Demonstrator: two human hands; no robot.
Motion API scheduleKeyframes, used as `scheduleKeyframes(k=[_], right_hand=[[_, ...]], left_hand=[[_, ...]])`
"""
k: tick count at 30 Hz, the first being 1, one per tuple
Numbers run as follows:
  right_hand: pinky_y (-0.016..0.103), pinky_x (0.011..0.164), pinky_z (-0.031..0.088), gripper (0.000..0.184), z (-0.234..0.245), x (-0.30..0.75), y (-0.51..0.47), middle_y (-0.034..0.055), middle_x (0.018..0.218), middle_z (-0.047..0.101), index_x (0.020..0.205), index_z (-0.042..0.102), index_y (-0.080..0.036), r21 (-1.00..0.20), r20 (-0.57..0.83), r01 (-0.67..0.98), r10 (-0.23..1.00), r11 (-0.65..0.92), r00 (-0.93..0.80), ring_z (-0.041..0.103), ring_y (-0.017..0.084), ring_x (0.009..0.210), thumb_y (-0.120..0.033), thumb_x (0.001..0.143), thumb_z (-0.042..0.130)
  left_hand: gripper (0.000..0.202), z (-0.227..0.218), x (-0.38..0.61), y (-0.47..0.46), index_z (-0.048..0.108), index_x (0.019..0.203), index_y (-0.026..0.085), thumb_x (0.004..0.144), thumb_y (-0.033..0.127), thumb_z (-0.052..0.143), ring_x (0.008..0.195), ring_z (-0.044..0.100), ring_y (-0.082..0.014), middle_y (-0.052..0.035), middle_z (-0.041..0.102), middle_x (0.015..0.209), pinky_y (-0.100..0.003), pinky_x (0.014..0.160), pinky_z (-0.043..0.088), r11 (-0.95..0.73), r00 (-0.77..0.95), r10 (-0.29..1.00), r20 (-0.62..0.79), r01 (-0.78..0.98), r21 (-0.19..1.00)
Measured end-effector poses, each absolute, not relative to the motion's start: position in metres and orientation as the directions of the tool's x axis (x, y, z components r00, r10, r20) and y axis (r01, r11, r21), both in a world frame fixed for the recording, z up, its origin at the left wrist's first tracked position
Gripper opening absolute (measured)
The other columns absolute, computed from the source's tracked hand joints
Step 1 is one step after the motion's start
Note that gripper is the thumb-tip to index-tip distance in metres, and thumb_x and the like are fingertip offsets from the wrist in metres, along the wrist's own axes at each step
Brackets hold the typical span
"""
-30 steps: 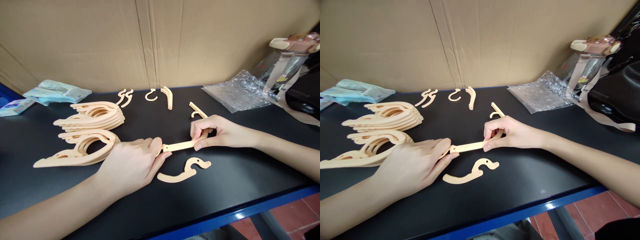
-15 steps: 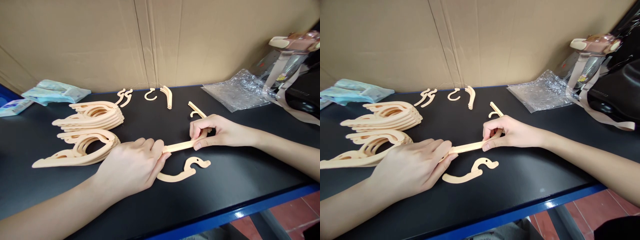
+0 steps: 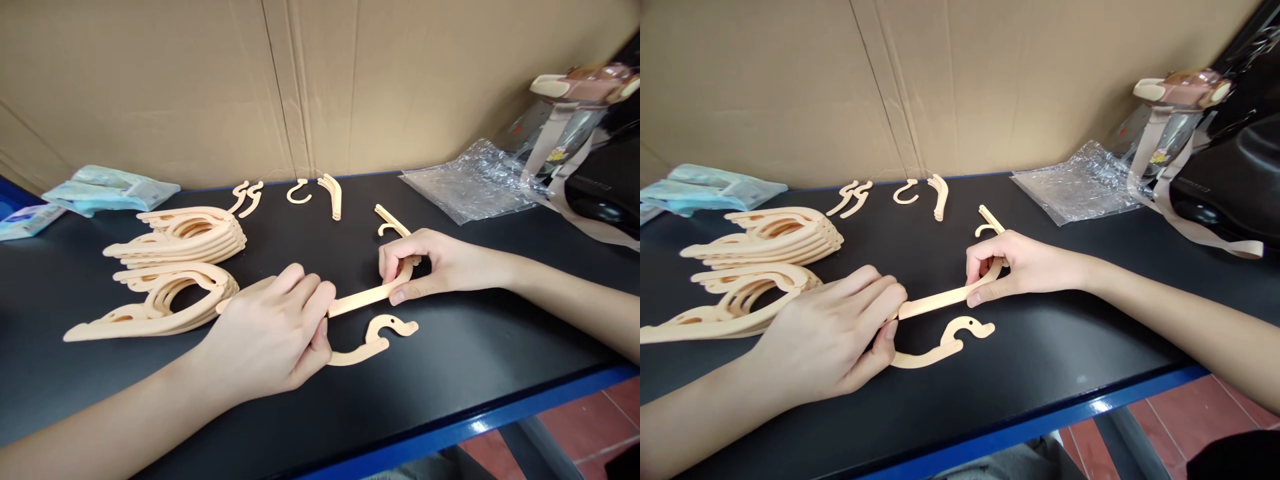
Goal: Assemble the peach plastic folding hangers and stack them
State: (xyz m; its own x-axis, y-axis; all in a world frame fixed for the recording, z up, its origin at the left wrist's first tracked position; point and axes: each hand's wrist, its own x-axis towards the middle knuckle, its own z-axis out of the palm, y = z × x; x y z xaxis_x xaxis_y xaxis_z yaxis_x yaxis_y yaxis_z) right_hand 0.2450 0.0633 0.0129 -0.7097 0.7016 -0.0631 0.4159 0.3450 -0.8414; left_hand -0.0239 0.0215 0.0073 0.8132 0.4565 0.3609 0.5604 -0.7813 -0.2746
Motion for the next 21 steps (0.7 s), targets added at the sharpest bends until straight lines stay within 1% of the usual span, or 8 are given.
scheduleKeyframes(k=[4, 8, 11, 13, 16, 19, 21], right_hand=[[0.026, 0.068, 0.046, 0.029, 0.0149, 0.2452, 0.0632, -0.0013, 0.078, 0.064, 0.077, 0.063, -0.016, -0.828, -0.064, 0.417, 0.676, 0.375, -0.734, 0.06, 0.012, 0.071, -0.042, 0.078, 0.075], [0.027, 0.069, 0.045, 0.03, 0.0162, 0.2452, 0.0629, -0.0011, 0.079, 0.062, 0.077, 0.063, -0.015, -0.822, -0.062, 0.415, 0.663, 0.39, -0.746, 0.059, 0.012, 0.074, -0.043, 0.078, 0.076], [0.029, 0.072, 0.044, 0.031, 0.0153, 0.2447, 0.0629, -0.0004, 0.081, 0.061, 0.077, 0.064, -0.015, -0.803, -0.027, 0.414, 0.667, 0.429, -0.745, 0.057, 0.013, 0.077, -0.044, 0.077, 0.076], [0.029, 0.073, 0.043, 0.03, 0.0136, 0.2441, 0.0632, 0.0, 0.082, 0.061, 0.077, 0.066, -0.016, -0.793, 0.009, 0.399, 0.664, 0.461, -0.748, 0.056, 0.013, 0.079, -0.044, 0.078, 0.076], [0.03, 0.076, 0.043, 0.026, 0.0109, 0.2437, 0.0642, 0.0006, 0.083, 0.063, 0.08, 0.068, -0.017, -0.773, 0.055, 0.378, 0.648, 0.509, -0.759, 0.055, 0.014, 0.082, -0.042, 0.079, 0.075], [0.031, 0.08, 0.043, 0.023, 0.0094, 0.2443, 0.0658, 0.0014, 0.086, 0.064, 0.083, 0.069, -0.018, -0.747, 0.089, 0.366, 0.629, 0.555, -0.772, 0.055, 0.015, 0.087, -0.041, 0.081, 0.074], [0.031, 0.081, 0.043, 0.022, 0.0089, 0.2449, 0.067, 0.0019, 0.088, 0.065, 0.084, 0.07, -0.019, -0.733, 0.115, 0.356, 0.621, 0.58, -0.775, 0.055, 0.016, 0.089, -0.04, 0.081, 0.074]], left_hand=[[0.018, 0.0079, -0.0243, 0.026, 0.054, 0.076, 0.017, 0.084, 0.014, 0.038, 0.072, 0.049, -0.0199, -0.0046, 0.058, 0.074, -0.032, 0.057, 0.039, -0.866, 0.856, 0.401, 0.327, 0.47, -0.169], [0.019, 0.0081, -0.0251, 0.0264, 0.057, 0.078, 0.016, 0.084, 0.012, 0.039, 0.079, 0.053, -0.022, -0.0064, 0.062, 0.081, -0.034, 0.061, 0.04, -0.892, 0.867, 0.378, 0.325, 0.434, -0.123], [0.021, 0.0074, -0.0262, 0.0263, 0.06, 0.086, 0.014, 0.086, 0.013, 0.04, 0.093, 0.054, -0.0249, -0.0089, 0.065, 0.093, -0.037, 0.076, 0.043, -0.9, 0.862, 0.376, 0.341, 0.427, -0.088], [0.023, 0.0063, -0.0269, 0.0268, 0.061, 0.094, 0.013, 0.089, 0.012, 0.039, 0.105, 0.052, -0.0264, -0.0106, 0.065, 0.104, -0.039, 0.088, 0.041, -0.896, 0.844, 0.396, 0.362, 0.442, -0.052], [0.026, 0.0039, -0.0276, 0.0282, 0.061, 0.1, 0.014, 0.089, 0.007, 0.039, 0.118, 0.047, -0.0271, -0.0113, 0.061, 0.118, -0.043, 0.099, 0.037, -0.879, 0.812, 0.443, 0.38, 0.476, 0.007], [0.031, 0.0012, -0.0282, 0.0299, 0.06, 0.102, 0.017, 0.087, 0.001, 0.038, 0.123, 0.044, -0.0258, -0.01, 0.058, 0.123, -0.048, 0.108, 0.03, -0.874, 0.805, 0.457, 0.378, 0.485, 0.025], [0.033, -0.0005, -0.0287, 0.0312, 0.06, 0.102, 0.019, 0.087, -0.001, 0.039, 0.122, 0.045, -0.0252, -0.0092, 0.056, 0.125, -0.049, 0.108, 0.03, -0.872, 0.807, 0.464, 0.365, 0.488, 0.03]])
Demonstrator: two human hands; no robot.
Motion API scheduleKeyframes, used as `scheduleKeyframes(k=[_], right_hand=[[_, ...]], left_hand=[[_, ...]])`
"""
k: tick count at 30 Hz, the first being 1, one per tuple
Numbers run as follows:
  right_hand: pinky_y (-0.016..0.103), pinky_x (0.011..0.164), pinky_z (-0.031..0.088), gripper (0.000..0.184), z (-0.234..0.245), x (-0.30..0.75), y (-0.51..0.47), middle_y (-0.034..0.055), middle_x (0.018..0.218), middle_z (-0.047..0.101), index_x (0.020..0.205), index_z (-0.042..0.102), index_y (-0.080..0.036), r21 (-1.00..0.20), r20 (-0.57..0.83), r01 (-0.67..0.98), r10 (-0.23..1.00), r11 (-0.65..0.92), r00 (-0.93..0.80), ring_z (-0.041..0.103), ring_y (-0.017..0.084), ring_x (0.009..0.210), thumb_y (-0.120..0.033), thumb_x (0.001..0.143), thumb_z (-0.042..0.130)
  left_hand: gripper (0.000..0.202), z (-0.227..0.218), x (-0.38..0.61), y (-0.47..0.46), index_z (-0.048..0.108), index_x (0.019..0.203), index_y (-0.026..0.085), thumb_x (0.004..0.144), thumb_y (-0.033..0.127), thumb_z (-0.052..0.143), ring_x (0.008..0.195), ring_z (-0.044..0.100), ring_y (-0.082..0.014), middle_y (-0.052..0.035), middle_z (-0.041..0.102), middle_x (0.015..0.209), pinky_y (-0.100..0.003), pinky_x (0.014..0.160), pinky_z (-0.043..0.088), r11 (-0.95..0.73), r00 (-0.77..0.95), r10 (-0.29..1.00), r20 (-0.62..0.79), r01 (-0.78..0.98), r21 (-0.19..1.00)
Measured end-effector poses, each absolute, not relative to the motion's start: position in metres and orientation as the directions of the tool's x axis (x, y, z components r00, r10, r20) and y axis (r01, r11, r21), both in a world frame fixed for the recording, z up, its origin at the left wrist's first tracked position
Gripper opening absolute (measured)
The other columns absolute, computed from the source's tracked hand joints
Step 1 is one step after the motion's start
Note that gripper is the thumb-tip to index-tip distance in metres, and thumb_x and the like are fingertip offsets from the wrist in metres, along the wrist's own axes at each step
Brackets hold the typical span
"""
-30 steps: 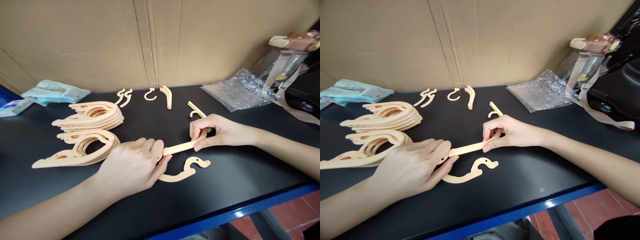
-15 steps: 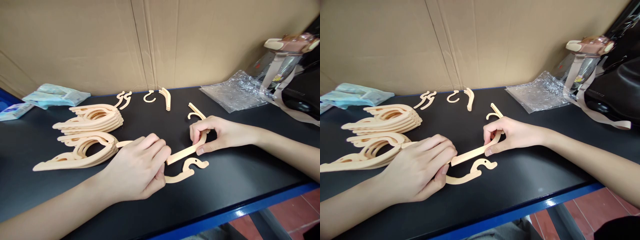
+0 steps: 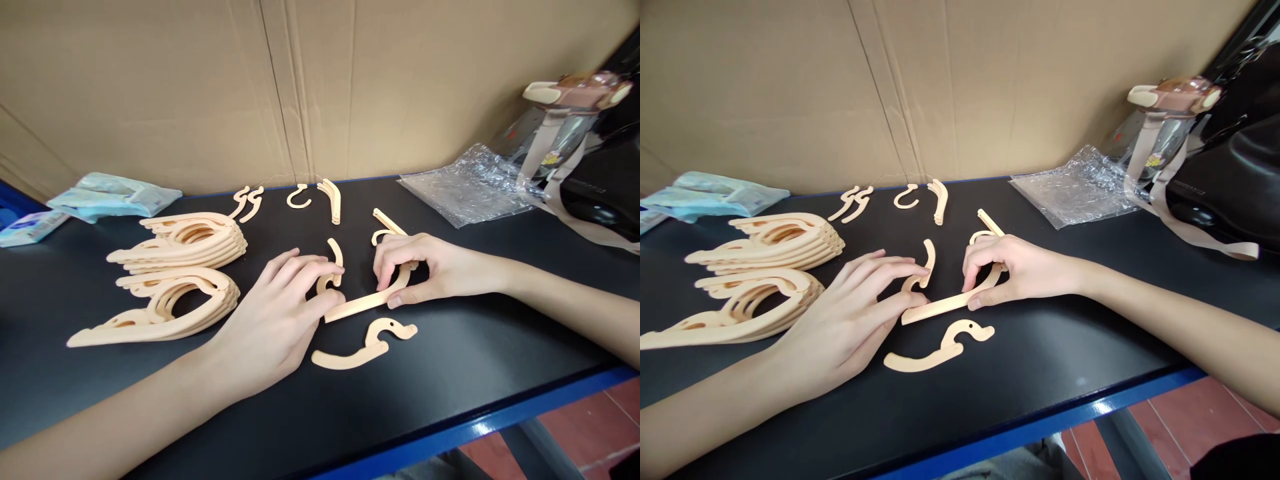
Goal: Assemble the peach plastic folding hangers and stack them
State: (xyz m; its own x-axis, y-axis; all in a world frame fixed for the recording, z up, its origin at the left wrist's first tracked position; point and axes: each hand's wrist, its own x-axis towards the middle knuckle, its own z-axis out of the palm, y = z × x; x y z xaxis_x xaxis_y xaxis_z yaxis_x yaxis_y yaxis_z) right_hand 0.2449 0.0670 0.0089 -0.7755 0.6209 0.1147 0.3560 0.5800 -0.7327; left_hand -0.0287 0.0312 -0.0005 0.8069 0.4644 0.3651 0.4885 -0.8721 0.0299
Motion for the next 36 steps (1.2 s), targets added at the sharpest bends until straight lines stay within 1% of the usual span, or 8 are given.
scheduleKeyframes(k=[4, 9, 12, 15, 17, 21, 27, 36], right_hand=[[0.031, 0.08, 0.044, 0.022, 0.0079, 0.2459, 0.0696, 0.0024, 0.089, 0.065, 0.082, 0.068, -0.018, -0.698, 0.17, 0.34, 0.606, 0.631, -0.777, 0.056, 0.016, 0.09, -0.038, 0.079, 0.076], [0.031, 0.08, 0.042, 0.024, 0.0058, 0.2456, 0.0711, 0.0021, 0.087, 0.065, 0.08, 0.067, -0.019, -0.593, 0.258, 0.372, 0.606, 0.714, -0.752, 0.057, 0.016, 0.086, -0.04, 0.079, 0.077], [0.031, 0.08, 0.042, 0.026, 0.0073, 0.245, 0.0699, 0.0023, 0.088, 0.065, 0.084, 0.068, -0.019, -0.571, 0.282, 0.392, 0.62, 0.722, -0.732, 0.057, 0.016, 0.086, -0.044, 0.082, 0.073], [0.03, 0.078, 0.042, 0.026, 0.0112, 0.2455, 0.0684, 0.0026, 0.085, 0.065, 0.086, 0.067, -0.019, -0.531, 0.334, 0.471, 0.685, 0.705, -0.648, 0.057, 0.015, 0.081, -0.042, 0.092, 0.06], [0.029, 0.072, 0.042, 0.028, 0.0134, 0.2468, 0.0683, 0.0016, 0.078, 0.064, 0.083, 0.066, -0.019, -0.498, 0.364, 0.56, 0.746, 0.662, -0.558, 0.056, 0.014, 0.073, -0.042, 0.095, 0.055], [0.028, 0.065, 0.041, 0.032, 0.0145, 0.2496, 0.0697, -0.0004, 0.07, 0.064, 0.078, 0.065, -0.021, -0.487, 0.334, 0.667, 0.826, 0.563, -0.454, 0.056, 0.013, 0.066, -0.044, 0.096, 0.053], [0.027, 0.065, 0.04, 0.031, 0.0145, 0.2489, 0.0696, -0.0025, 0.072, 0.066, 0.08, 0.066, -0.022, -0.475, 0.3, 0.685, 0.833, 0.553, -0.464, 0.057, 0.012, 0.066, -0.043, 0.097, 0.051], [0.026, 0.062, 0.037, 0.031, 0.014, 0.2457, 0.0688, -0.0022, 0.07, 0.063, 0.076, 0.062, -0.02, -0.414, 0.31, 0.696, 0.81, 0.586, -0.498, 0.053, 0.012, 0.064, -0.041, 0.096, 0.052]], left_hand=[[0.033, -0.0023, -0.0298, 0.0338, 0.06, 0.1, 0.021, 0.089, -0.001, 0.039, 0.116, 0.046, -0.0232, -0.0066, 0.055, 0.127, -0.041, 0.098, 0.038, -0.863, 0.798, 0.49, 0.35, 0.5, 0.069], [0.028, -0.0019, -0.0312, 0.0325, 0.058, 0.106, 0.02, 0.095, 0.005, 0.037, 0.115, 0.049, -0.0202, -0.0051, 0.058, 0.127, -0.041, 0.106, 0.034, -0.841, 0.769, 0.535, 0.351, 0.525, 0.131], [0.027, -0.0025, -0.0312, 0.0297, 0.055, 0.121, 0.019, 0.1, 0.02, 0.038, 0.119, 0.051, -0.0227, -0.0075, 0.057, 0.134, -0.045, 0.107, 0.037, -0.791, 0.717, 0.606, 0.344, 0.588, 0.168], [0.043, -0.0038, -0.0296, 0.0287, 0.053, 0.131, 0.019, 0.098, 0.045, 0.044, 0.124, 0.051, -0.0311, -0.0122, 0.051, 0.143, -0.052, 0.101, 0.043, -0.737, 0.676, 0.669, 0.31, 0.657, 0.158], [0.051, -0.0038, -0.028, 0.0291, 0.055, 0.131, 0.019, 0.094, 0.053, 0.05, 0.125, 0.052, -0.0339, -0.0143, 0.052, 0.143, -0.054, 0.098, 0.046, -0.729, 0.675, 0.678, 0.289, 0.669, 0.147], [0.046, -0.0009, -0.0257, 0.0303, 0.06, 0.121, 0.017, 0.089, 0.05, 0.059, 0.122, 0.055, -0.0322, -0.0134, 0.06, 0.134, -0.051, 0.095, 0.048, -0.74, 0.682, 0.665, 0.306, 0.658, 0.14], [0.035, 0.0004, -0.0259, 0.0308, 0.062, 0.105, 0.017, 0.086, 0.046, 0.066, 0.117, 0.058, -0.03, -0.0113, 0.065, 0.126, -0.047, 0.093, 0.049, -0.755, 0.683, 0.644, 0.344, 0.641, 0.139], [0.021, -0.001, -0.0267, 0.0317, 0.058, 0.114, 0.018, 0.096, 0.026, 0.052, 0.12, 0.053, -0.0216, -0.0054, 0.064, 0.127, -0.039, 0.1, 0.044, -0.78, 0.708, 0.62, 0.339, 0.601, 0.172]])
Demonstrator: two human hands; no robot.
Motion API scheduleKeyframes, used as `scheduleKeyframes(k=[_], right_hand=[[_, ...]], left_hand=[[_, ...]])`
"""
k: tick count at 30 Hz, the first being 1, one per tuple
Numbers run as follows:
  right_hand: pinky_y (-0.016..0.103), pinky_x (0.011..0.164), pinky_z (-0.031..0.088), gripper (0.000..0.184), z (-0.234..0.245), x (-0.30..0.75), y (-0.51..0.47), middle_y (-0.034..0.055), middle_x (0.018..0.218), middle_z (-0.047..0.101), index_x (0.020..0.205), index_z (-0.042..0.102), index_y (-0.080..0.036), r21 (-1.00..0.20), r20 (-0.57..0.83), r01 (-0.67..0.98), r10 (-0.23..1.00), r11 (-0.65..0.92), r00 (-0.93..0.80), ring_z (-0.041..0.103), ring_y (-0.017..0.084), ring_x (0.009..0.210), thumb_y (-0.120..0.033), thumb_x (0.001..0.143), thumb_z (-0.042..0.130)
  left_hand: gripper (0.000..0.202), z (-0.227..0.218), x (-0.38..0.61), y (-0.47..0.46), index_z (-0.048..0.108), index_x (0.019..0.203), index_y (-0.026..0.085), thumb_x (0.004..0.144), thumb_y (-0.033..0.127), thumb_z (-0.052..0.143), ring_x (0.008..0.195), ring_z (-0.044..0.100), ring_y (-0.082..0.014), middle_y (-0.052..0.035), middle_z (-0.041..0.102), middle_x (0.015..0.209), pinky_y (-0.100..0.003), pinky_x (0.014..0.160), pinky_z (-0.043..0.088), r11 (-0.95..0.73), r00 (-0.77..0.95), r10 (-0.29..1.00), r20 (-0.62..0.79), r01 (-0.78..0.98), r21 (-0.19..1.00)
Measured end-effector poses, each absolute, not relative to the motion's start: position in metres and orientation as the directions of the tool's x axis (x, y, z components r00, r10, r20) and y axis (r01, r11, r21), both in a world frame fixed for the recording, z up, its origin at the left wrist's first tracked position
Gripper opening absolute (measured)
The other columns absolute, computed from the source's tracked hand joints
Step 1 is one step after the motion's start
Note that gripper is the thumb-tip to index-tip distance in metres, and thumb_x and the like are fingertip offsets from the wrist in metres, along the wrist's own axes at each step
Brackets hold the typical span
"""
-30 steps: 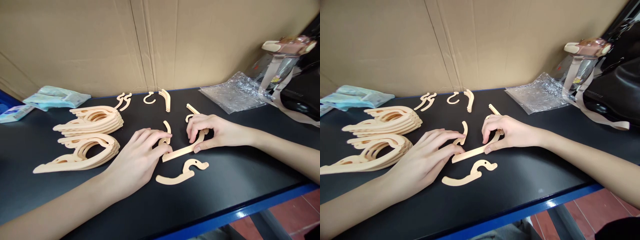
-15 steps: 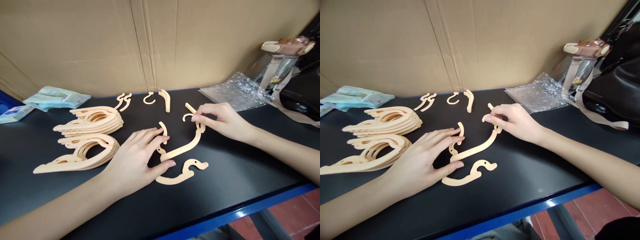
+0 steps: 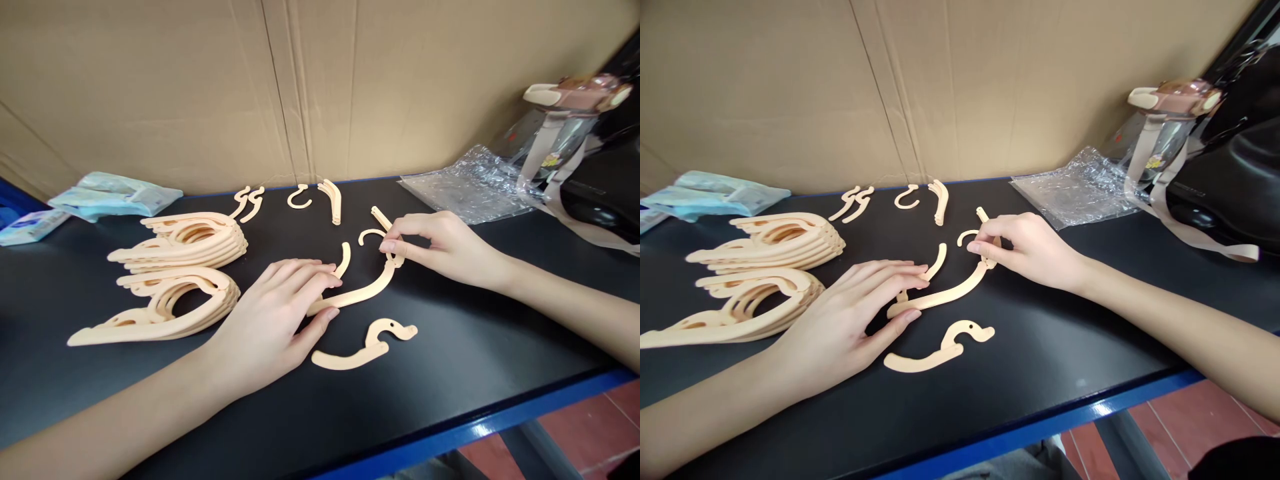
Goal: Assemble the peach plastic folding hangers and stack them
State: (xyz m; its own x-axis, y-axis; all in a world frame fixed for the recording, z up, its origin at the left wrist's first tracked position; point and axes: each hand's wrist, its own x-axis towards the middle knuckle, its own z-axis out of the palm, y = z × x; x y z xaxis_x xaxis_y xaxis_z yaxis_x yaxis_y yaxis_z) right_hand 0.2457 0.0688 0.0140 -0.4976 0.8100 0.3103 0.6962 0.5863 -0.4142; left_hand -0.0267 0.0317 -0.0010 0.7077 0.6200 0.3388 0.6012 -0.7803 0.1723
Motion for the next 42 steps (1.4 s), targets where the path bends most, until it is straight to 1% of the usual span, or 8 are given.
scheduleKeyframes(k=[6, 13, 22, 26, 31, 38, 40, 42], right_hand=[[0.028, 0.07, 0.041, 0.026, 0.012, 0.247, 0.07, -0.0003, 0.074, 0.066, 0.08, 0.065, -0.02, -0.398, 0.311, 0.66, 0.771, 0.637, -0.556, 0.057, 0.014, 0.071, -0.035, 0.096, 0.053], [0.03, 0.074, 0.043, 0.022, 0.013, 0.247, 0.071, 0.0013, 0.081, 0.069, 0.086, 0.067, -0.021, -0.388, 0.309, 0.631, 0.74, 0.672, -0.598, 0.06, 0.016, 0.075, -0.032, 0.096, 0.052], [0.03, 0.075, 0.043, 0.02, 0.015, 0.247, 0.069, 0.0008, 0.082, 0.069, 0.088, 0.067, -0.021, -0.379, 0.3, 0.612, 0.717, 0.695, -0.629, 0.06, 0.015, 0.074, -0.03, 0.096, 0.052], [0.03, 0.075, 0.043, 0.02, 0.015, 0.247, 0.068, 0.0013, 0.082, 0.068, 0.088, 0.068, -0.02, -0.379, 0.297, 0.606, 0.712, 0.7, -0.636, 0.06, 0.015, 0.075, -0.03, 0.096, 0.053], [0.03, 0.075, 0.043, 0.021, 0.015, 0.246, 0.067, 0.0021, 0.085, 0.068, 0.088, 0.068, -0.02, -0.362, 0.295, 0.616, 0.713, 0.7, -0.636, 0.06, 0.016, 0.076, -0.031, 0.096, 0.052], [0.03, 0.073, 0.045, 0.021, 0.016, 0.245, 0.06, 0.0031, 0.088, 0.07, 0.092, 0.068, -0.02, -0.354, 0.282, 0.582, 0.677, 0.732, -0.68, 0.063, 0.016, 0.078, -0.032, 0.097, 0.052], [0.03, 0.073, 0.046, 0.021, 0.016, 0.244, 0.058, 0.003, 0.089, 0.07, 0.093, 0.068, -0.02, -0.357, 0.279, 0.575, 0.671, 0.737, -0.687, 0.064, 0.016, 0.078, -0.032, 0.097, 0.052], [0.03, 0.075, 0.048, 0.021, 0.016, 0.244, 0.057, 0.0033, 0.091, 0.071, 0.093, 0.068, -0.02, -0.364, 0.284, 0.556, 0.658, 0.747, -0.698, 0.066, 0.016, 0.079, -0.032, 0.097, 0.052]], left_hand=[[0.024, 0.0, -0.026, 0.032, 0.056, 0.118, 0.017, 0.096, 0.018, 0.045, 0.121, 0.052, -0.0211, -0.0068, 0.063, 0.126, -0.037, 0.099, 0.043, -0.805, 0.735, 0.591, 0.333, 0.568, 0.173], [0.03, -0.002, -0.028, 0.032, 0.054, 0.122, 0.018, 0.096, 0.012, 0.04, 0.12, 0.051, -0.0196, -0.0054, 0.062, 0.126, -0.036, 0.101, 0.042, -0.811, 0.749, 0.584, 0.314, 0.555, 0.185], [0.036, -0.001, -0.028, 0.032, 0.053, 0.125, 0.019, 0.095, 0.007, 0.037, 0.122, 0.049, -0.0178, -0.0042, 0.06, 0.128, -0.034, 0.102, 0.041, -0.813, 0.771, 0.582, 0.26, 0.543, 0.211], [0.04, -0.002, -0.03, 0.032, 0.052, 0.127, 0.021, 0.094, 0.005, 0.036, 0.122, 0.048, -0.0178, -0.003, 0.059, 0.129, -0.035, 0.101, 0.042, -0.819, 0.779, 0.572, 0.255, 0.527, 0.228], [0.039, -0.001, -0.031, 0.033, 0.052, 0.126, 0.021, 0.094, 0.005, 0.036, 0.12, 0.05, -0.0189, -0.004, 0.059, 0.128, -0.036, 0.099, 0.044, -0.818, 0.782, 0.572, 0.246, 0.524, 0.237], [0.039, 0.0, -0.029, 0.032, 0.052, 0.123, 0.019, 0.092, 0.001, 0.036, 0.117, 0.052, -0.0196, -0.006, 0.06, 0.125, -0.036, 0.096, 0.046, -0.823, 0.786, 0.567, 0.245, 0.527, 0.213], [0.038, 0.0, -0.028, 0.032, 0.052, 0.121, 0.019, 0.092, 0.001, 0.037, 0.115, 0.052, -0.0192, -0.0058, 0.06, 0.124, -0.035, 0.095, 0.045, -0.825, 0.778, 0.564, 0.275, 0.533, 0.187], [0.03, 0.0, -0.027, 0.033, 0.055, 0.117, 0.018, 0.094, 0.005, 0.04, 0.11, 0.054, -0.0198, -0.0063, 0.06, 0.12, -0.034, 0.092, 0.046, -0.802, 0.732, 0.59, 0.341, 0.581, 0.14]])
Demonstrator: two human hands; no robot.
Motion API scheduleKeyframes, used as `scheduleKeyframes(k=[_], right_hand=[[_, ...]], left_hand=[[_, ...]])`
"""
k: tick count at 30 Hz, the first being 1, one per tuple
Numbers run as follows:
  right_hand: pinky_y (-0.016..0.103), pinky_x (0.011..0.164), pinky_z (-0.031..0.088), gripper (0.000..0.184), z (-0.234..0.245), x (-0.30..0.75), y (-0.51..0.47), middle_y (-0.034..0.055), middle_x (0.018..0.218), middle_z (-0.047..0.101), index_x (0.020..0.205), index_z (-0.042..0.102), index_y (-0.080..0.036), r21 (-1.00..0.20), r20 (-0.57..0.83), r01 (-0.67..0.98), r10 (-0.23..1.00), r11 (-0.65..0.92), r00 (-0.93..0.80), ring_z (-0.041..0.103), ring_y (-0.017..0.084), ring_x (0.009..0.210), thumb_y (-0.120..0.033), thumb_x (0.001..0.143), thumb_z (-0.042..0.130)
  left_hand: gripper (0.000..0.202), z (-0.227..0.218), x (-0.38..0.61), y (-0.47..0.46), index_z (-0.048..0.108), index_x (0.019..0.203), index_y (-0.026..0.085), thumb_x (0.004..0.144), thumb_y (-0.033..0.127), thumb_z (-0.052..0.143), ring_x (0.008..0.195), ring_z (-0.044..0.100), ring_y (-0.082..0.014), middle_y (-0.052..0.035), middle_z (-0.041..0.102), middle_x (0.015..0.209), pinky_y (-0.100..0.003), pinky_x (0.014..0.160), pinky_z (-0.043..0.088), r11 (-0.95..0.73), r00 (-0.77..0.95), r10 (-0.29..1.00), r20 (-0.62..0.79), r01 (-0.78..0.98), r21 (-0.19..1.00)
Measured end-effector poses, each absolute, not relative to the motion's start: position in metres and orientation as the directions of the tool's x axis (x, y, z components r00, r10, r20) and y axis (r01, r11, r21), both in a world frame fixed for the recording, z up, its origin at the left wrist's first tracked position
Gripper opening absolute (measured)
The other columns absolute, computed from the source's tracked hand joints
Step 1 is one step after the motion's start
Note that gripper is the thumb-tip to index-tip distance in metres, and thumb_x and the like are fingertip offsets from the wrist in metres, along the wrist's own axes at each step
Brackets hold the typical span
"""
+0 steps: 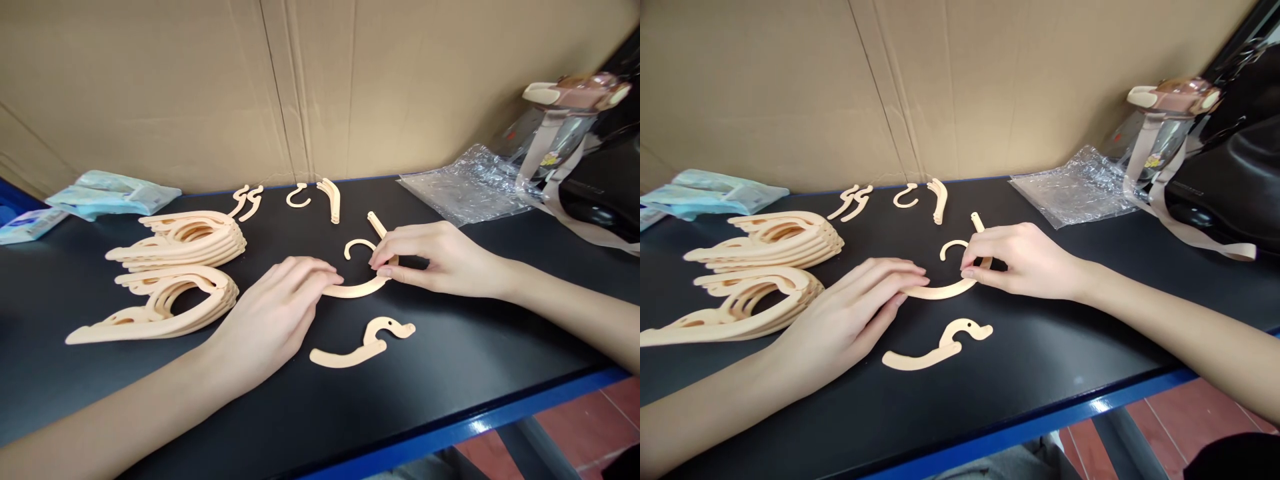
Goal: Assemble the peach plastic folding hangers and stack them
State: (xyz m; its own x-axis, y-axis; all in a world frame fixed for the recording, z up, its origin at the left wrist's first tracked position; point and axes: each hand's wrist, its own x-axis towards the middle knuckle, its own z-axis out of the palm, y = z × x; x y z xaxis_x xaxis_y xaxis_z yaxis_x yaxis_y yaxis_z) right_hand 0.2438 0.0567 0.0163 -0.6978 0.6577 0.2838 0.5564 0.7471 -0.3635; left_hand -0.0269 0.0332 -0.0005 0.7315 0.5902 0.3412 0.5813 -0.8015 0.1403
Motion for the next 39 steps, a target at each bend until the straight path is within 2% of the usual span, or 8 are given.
scheduleKeyframes(k=[4, 8, 15, 21, 27, 31, 34, 39], right_hand=[[0.03, 0.081, 0.052, 0.019, 0.014, 0.242, 0.054, 0.0047, 0.1, 0.072, 0.094, 0.068, -0.019, -0.397, 0.287, 0.5, 0.622, 0.769, -0.728, 0.069, 0.017, 0.088, -0.029, 0.096, 0.053], [0.033, 0.089, 0.054, 0.015, 0.012, 0.237, 0.051, 0.0062, 0.105, 0.072, 0.096, 0.068, -0.019, -0.423, 0.319, 0.435, 0.58, 0.795, -0.749, 0.069, 0.019, 0.095, -0.026, 0.095, 0.054], [0.043, 0.109, 0.046, 0.014, 0.01, 0.232, 0.047, 0.0057, 0.114, 0.071, 0.1, 0.069, -0.022, -0.386, 0.354, 0.384, 0.519, 0.839, -0.778, 0.067, 0.02, 0.107, -0.026, 0.094, 0.057], [0.044, 0.118, 0.033, 0.018, 0.011, 0.231, 0.046, 0.0059, 0.122, 0.069, 0.107, 0.068, -0.021, -0.454, 0.294, 0.355, 0.514, 0.817, -0.806, 0.065, 0.018, 0.113, -0.027, 0.094, 0.056], [0.041, 0.121, 0.027, 0.022, 0.014, 0.23, 0.042, 0.0076, 0.133, 0.062, 0.114, 0.065, -0.019, -0.492, 0.204, 0.343, 0.489, 0.8, -0.848, 0.056, 0.017, 0.127, -0.026, 0.096, 0.054], [0.035, 0.114, 0.039, 0.022, 0.015, 0.23, 0.042, 0.0082, 0.131, 0.063, 0.113, 0.066, -0.018, -0.483, 0.256, 0.345, 0.507, 0.805, -0.823, 0.058, 0.018, 0.123, -0.027, 0.096, 0.054], [0.034, 0.106, 0.046, 0.02, 0.013, 0.23, 0.044, 0.0078, 0.124, 0.067, 0.109, 0.067, -0.019, -0.433, 0.321, 0.37, 0.524, 0.822, -0.789, 0.062, 0.018, 0.116, -0.027, 0.097, 0.053], [0.042, 0.108, 0.039, 0.017, 0.009, 0.231, 0.049, 0.0056, 0.107, 0.073, 0.102, 0.068, -0.019, -0.298, 0.363, 0.412, 0.501, 0.861, -0.785, 0.066, 0.019, 0.102, -0.025, 0.097, 0.054]], left_hand=[[0.016, -0.001, -0.027, 0.036, 0.058, 0.109, 0.018, 0.096, 0.02, 0.049, 0.093, 0.056, -0.0219, -0.0057, 0.061, 0.105, -0.035, 0.08, 0.048, -0.664, 0.575, 0.693, 0.435, 0.744, 0.074], [0.015, -0.003, -0.03, 0.039, 0.056, 0.108, 0.02, 0.098, 0.022, 0.045, 0.086, 0.057, -0.0212, -0.0026, 0.061, 0.093, -0.034, 0.072, 0.047, -0.619, 0.541, 0.747, 0.385, 0.778, 0.108], [0.021, -0.001, -0.03, 0.037, 0.053, 0.11, 0.019, 0.1, 0.02, 0.034, 0.09, 0.056, -0.0214, -0.0048, 0.06, 0.102, -0.037, 0.076, 0.048, -0.612, 0.532, 0.769, 0.355, 0.773, 0.167], [0.029, 0.0, -0.029, 0.037, 0.054, 0.12, 0.017, 0.1, 0.027, 0.035, 0.099, 0.055, -0.0255, -0.0092, 0.057, 0.113, -0.043, 0.084, 0.05, -0.62, 0.558, 0.76, 0.334, 0.777, 0.112], [0.031, -0.001, -0.029, 0.038, 0.057, 0.119, 0.015, 0.1, 0.027, 0.036, 0.102, 0.056, -0.0275, -0.0107, 0.058, 0.115, -0.046, 0.086, 0.051, -0.636, 0.59, 0.736, 0.333, 0.77, 0.042], [0.032, 0.0, -0.028, 0.038, 0.059, 0.119, 0.014, 0.1, 0.026, 0.036, 0.101, 0.056, -0.0281, -0.0113, 0.059, 0.115, -0.046, 0.084, 0.052, -0.644, 0.608, 0.718, 0.338, 0.765, -0.007], [0.031, 0.0, -0.027, 0.038, 0.061, 0.115, 0.013, 0.1, 0.027, 0.037, 0.099, 0.057, -0.0277, -0.0118, 0.06, 0.113, -0.045, 0.081, 0.052, -0.643, 0.612, 0.71, 0.349, 0.765, -0.032], [0.03, -0.001, -0.026, 0.037, 0.063, 0.111, 0.014, 0.1, 0.026, 0.039, 0.097, 0.057, -0.0273, -0.0117, 0.06, 0.112, -0.044, 0.08, 0.053, -0.641, 0.612, 0.704, 0.362, 0.766, -0.048]])
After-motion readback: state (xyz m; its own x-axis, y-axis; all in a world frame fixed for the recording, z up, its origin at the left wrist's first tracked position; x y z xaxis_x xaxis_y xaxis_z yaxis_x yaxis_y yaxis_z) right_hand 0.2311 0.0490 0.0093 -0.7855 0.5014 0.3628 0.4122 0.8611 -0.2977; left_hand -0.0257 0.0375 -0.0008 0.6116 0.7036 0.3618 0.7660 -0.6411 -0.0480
